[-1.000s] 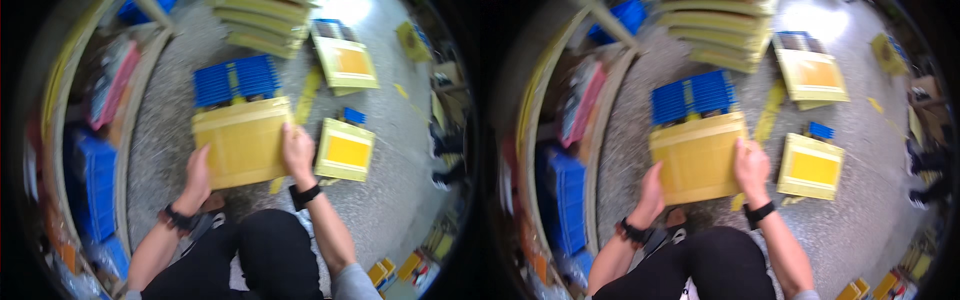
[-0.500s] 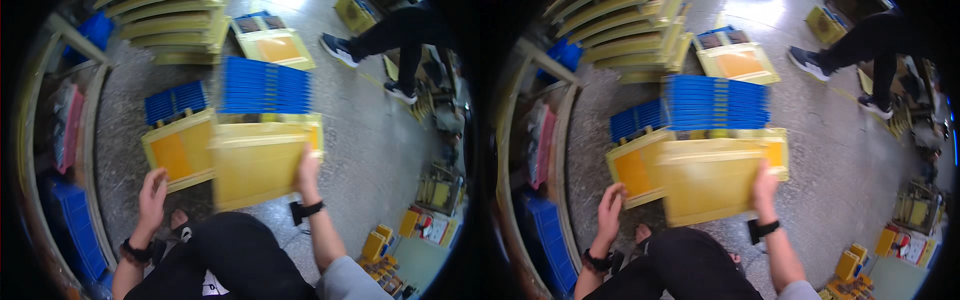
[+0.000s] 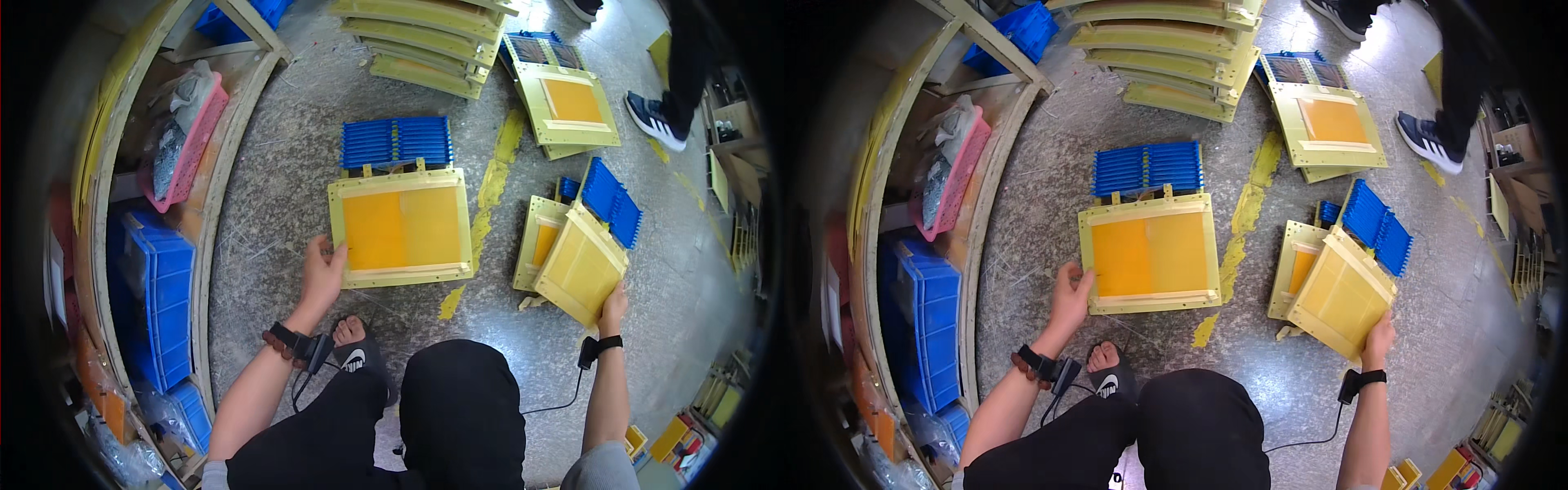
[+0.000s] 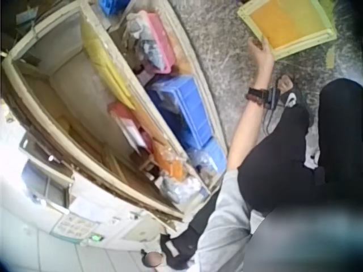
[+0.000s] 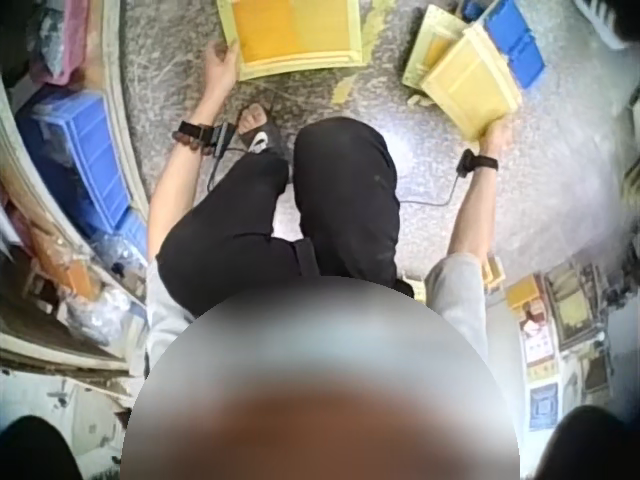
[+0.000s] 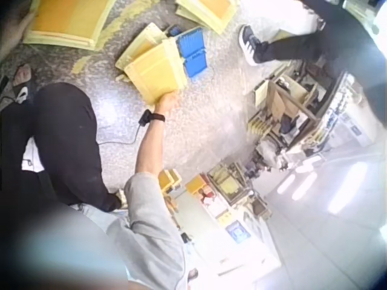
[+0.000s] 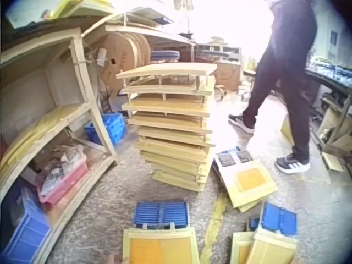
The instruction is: Assembling and stacking yellow plastic panels with blue components in a fabrication workshop.
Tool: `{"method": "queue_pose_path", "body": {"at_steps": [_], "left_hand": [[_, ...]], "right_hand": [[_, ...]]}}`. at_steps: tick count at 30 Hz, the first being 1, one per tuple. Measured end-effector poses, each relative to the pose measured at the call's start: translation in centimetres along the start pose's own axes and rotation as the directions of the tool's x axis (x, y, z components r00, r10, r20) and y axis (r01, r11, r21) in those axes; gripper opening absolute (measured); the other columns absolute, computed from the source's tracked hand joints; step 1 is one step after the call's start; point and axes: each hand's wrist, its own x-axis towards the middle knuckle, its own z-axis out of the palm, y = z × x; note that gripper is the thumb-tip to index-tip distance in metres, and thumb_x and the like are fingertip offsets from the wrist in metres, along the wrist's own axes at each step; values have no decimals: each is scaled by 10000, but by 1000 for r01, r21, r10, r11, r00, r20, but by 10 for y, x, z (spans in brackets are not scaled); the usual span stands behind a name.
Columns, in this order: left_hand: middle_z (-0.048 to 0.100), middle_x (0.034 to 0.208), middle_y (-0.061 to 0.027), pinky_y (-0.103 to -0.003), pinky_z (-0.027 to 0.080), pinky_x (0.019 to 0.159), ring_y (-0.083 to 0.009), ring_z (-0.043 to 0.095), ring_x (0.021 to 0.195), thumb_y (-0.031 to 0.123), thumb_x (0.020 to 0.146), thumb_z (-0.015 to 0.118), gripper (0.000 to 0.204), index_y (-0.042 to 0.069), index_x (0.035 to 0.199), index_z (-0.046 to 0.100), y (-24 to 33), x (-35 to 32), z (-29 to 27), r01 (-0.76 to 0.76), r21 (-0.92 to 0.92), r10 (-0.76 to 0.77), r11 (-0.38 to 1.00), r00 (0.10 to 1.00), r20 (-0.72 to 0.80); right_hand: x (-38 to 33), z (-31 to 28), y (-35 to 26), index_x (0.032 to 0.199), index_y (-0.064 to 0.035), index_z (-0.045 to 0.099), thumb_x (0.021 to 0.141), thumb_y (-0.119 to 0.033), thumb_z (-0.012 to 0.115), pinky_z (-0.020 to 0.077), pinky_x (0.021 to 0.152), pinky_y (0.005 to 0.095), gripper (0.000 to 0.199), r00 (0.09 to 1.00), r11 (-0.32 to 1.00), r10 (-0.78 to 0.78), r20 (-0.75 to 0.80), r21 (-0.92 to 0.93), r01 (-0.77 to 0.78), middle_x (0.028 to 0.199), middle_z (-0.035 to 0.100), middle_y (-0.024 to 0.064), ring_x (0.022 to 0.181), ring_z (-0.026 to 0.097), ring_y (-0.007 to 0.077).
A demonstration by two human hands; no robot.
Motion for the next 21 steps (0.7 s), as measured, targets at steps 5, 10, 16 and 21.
{"method": "queue_pose_path", "body": {"at_steps": [5, 10, 16, 21], "left_hand": [[476, 1338, -247, -501, 387, 1030, -409, 492, 1197, 225, 867, 672, 517, -43, 1282, 520, 29, -27, -12, -607, 483, 580, 631, 783, 226], [392, 1465, -227, -526, 277, 1137, -389, 334, 1384, 324, 848, 700, 578, 23, 1316, 542, 56, -45, 14, -721, 481, 585, 498, 689, 427], [367, 1504, -187, -509, 266, 1143, -358, 330, 1395, 373, 873, 674, 592, 132, 1391, 522, 42, -34, 17, -750, 485, 543, 449, 660, 519], [391, 1498, -154, -498, 277, 1138, -319, 346, 1389, 387, 869, 673, 582, 164, 1388, 535, 41, -34, 11, -754, 492, 575, 436, 653, 493]], "right_hand": [[-14, -59, 3, 1029, 35, 670, 1045, -341, 401, 483, 696, 405, 463, 986, 983, -117, -120, -159, 97, 967, 698, 168, 801, 630, 256], [-217, 31, -152, 1007, -16, 658, 926, -102, 561, 531, 759, 372, 153, 349, 469, -795, 496, 138, 872, 946, 663, 144, 908, 664, 315], [-279, 121, -174, 1119, -70, 656, 806, -83, 680, 525, 644, 366, 315, 131, 201, -797, 590, 53, 978, 983, 613, 89, 827, 643, 261], [-278, 124, -163, 1045, -49, 617, 784, -44, 642, 515, 644, 364, 262, 13, 103, -801, 598, 116, 988, 933, 572, 95, 790, 617, 260]]}}
